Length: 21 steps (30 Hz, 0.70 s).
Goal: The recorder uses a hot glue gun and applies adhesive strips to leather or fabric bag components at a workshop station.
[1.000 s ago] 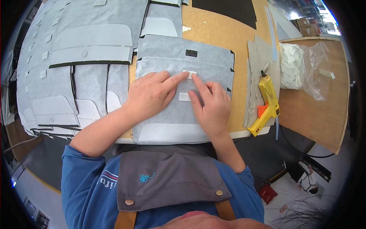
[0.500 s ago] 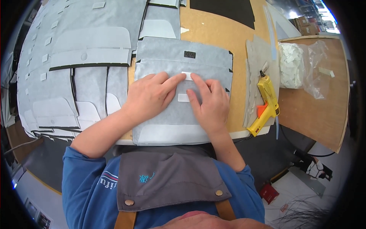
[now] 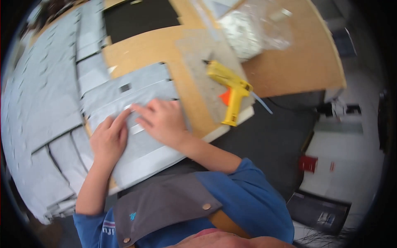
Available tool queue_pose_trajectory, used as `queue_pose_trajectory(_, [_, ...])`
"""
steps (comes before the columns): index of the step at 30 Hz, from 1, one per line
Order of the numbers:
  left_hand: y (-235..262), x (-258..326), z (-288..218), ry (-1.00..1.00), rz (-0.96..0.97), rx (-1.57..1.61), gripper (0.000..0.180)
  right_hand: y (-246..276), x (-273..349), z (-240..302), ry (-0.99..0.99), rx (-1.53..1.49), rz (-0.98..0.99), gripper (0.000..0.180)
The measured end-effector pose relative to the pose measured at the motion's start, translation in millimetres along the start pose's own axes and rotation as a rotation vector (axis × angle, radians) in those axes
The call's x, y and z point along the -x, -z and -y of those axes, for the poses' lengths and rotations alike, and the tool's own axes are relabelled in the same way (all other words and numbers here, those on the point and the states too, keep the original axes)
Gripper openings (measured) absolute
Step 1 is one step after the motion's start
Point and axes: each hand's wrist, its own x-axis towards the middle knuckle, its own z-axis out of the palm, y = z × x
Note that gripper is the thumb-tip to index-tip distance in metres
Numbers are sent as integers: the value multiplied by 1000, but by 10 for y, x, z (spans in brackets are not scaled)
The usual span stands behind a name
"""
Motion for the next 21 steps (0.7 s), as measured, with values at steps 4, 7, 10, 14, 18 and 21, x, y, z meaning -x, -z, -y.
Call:
queue_pose_trajectory(4, [-20,-18,-84,-10,-1,-16,38,-5,49,-54,9,-26,-104,36])
queue_pose_trajectory(7, [-20,20,-67,4,17,-22,40,167,149,-103,13,-109,-194,36])
queue_pose_trajectory(10, [-15,-13,-86,-34,33,-6,45,490,303,-314,-63,-68,-277,32])
queue_pose_trajectory(14, [-90,41,13,19,-1,24,54,1002,693,-785,-316,169,-346,29])
queue_pose_trajectory(18, [-91,79,11,57,-21,-29,57,1141,1028,-1062,-686,433,-273,41])
queue_pose_trajectory(21, [-67,94,-13,50,-35,-31,57,1082,1062,-1081,-830,254,-232,57])
